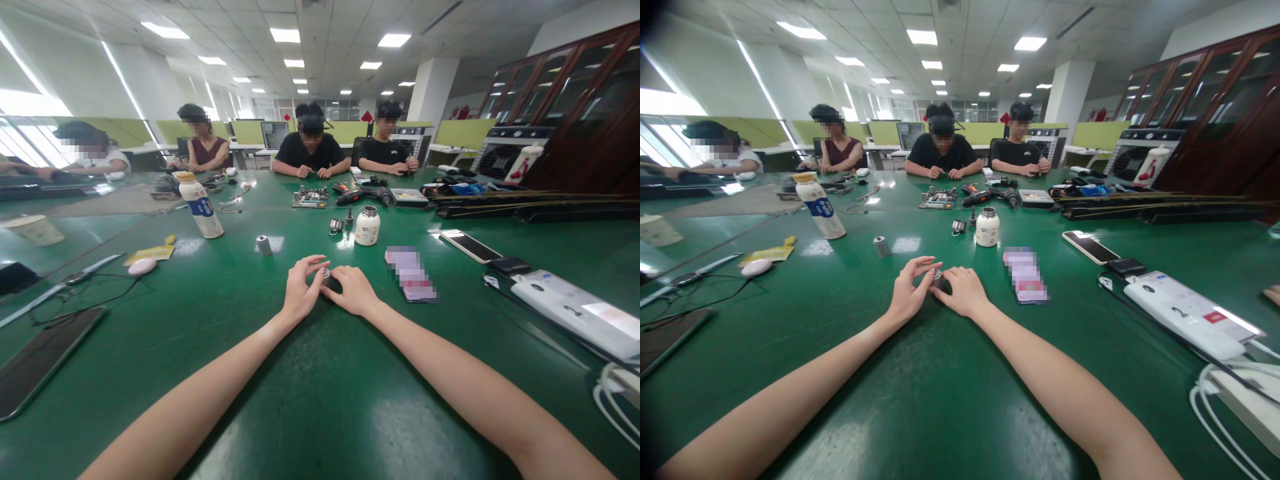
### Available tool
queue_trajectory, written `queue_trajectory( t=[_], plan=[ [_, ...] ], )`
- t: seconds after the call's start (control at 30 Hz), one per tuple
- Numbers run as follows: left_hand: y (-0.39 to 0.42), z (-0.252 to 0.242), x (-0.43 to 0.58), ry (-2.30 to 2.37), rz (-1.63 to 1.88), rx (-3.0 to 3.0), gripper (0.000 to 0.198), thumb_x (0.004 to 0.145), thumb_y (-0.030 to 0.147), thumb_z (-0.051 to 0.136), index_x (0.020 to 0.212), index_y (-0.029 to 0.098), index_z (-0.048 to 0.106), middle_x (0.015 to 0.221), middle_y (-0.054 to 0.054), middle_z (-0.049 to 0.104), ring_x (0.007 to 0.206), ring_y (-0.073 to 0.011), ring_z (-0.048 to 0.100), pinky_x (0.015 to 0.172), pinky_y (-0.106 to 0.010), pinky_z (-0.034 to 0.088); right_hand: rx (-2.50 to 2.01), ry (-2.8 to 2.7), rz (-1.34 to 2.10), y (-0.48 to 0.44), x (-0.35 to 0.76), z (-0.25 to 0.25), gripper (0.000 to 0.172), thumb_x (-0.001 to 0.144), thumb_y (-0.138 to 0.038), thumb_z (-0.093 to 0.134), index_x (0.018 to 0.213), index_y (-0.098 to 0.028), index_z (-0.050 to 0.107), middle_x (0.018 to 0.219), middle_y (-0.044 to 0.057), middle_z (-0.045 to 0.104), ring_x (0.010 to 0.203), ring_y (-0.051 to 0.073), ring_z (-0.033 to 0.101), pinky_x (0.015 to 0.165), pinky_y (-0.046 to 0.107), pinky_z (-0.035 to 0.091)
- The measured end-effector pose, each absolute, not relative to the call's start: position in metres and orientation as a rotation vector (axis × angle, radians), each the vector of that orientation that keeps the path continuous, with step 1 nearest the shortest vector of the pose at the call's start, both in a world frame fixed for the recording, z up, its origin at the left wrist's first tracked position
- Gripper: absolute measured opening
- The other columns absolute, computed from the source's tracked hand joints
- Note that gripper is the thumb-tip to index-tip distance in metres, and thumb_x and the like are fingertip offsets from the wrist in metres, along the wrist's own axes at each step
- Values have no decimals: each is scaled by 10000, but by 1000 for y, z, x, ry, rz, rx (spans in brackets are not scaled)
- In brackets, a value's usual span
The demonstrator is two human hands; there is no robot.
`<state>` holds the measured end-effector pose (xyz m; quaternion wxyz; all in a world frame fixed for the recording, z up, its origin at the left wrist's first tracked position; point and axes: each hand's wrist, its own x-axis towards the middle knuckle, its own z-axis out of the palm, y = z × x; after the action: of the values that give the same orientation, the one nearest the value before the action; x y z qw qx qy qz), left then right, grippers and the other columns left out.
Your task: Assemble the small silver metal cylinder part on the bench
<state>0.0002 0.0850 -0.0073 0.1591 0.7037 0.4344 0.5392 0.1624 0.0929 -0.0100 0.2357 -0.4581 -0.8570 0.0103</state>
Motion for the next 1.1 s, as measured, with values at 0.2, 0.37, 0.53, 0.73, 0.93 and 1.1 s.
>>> queue_trajectory(
  t=[0.2, 0.37, 0.53, 0.73, 0.93, 1.1],
  plan=[
    [83, -6, -2, 1249, 1578, 1949, 206, 944, 282, 507, 1125, 239, 597, 1028, -58, 765, 1090, -243, 686, 1017, -462, 475, -1267, -2357, 19, 93, 162, -10, 403, 959, -524, 535, 1096, -161, 647, 1049, 99, 686, 969, 234, 602, 835, 356, 393],
    [82, -6, -1, 1431, 1725, 1930, 145, 864, 309, 643, 980, 229, 609, 1018, -58, 747, 1058, -245, 680, 1014, -460, 458, -1264, -2357, 23, 94, 163, -11, 402, 960, -528, 530, 1094, -166, 645, 1061, 99, 687, 976, 233, 602, 839, 356, 390],
    [82, -4, 2, 1407, 1611, 2025, 252, 836, 290, 688, 1072, 246, 613, 956, -38, 771, 1101, -254, 652, 1052, -498, 413, -1258, -2358, 20, 94, 163, -11, 380, 970, -491, 529, 1116, -158, 639, 1090, 107, 687, 1001, 238, 603, 850, 362, 393],
    [86, 1, 0, 1431, 1878, 1878, 145, 855, 358, 662, 918, 228, 673, 957, -52, 744, 920, -208, 704, 937, -391, 504, -1269, -2343, 31, 92, 162, -9, 398, 961, -524, 530, 1075, -162, 650, 1062, 105, 693, 985, 243, 605, 847, 362, 392],
    [101, -13, -19, 1841, 1424, 1864, 124, 796, 218, 697, 914, 256, 702, 838, -52, 784, 1004, -305, 694, 984, -540, 403, -1268, -2334, 29, 92, 162, -9, 399, 955, -531, 535, 1061, -165, 657, 1039, 102, 689, 963, 240, 603, 849, 363, 396],
    [109, -27, -23, 1793, 1404, 2012, 170, 770, 178, 702, 906, 277, 725, 830, -56, 789, 1032, -318, 685, 995, -548, 363, -1264, -2331, 19, 92, 162, -9, 392, 958, -518, 536, 1056, -158, 658, 1036, 101, 687, 960, 237, 602, 851, 363, 397]
  ],
)
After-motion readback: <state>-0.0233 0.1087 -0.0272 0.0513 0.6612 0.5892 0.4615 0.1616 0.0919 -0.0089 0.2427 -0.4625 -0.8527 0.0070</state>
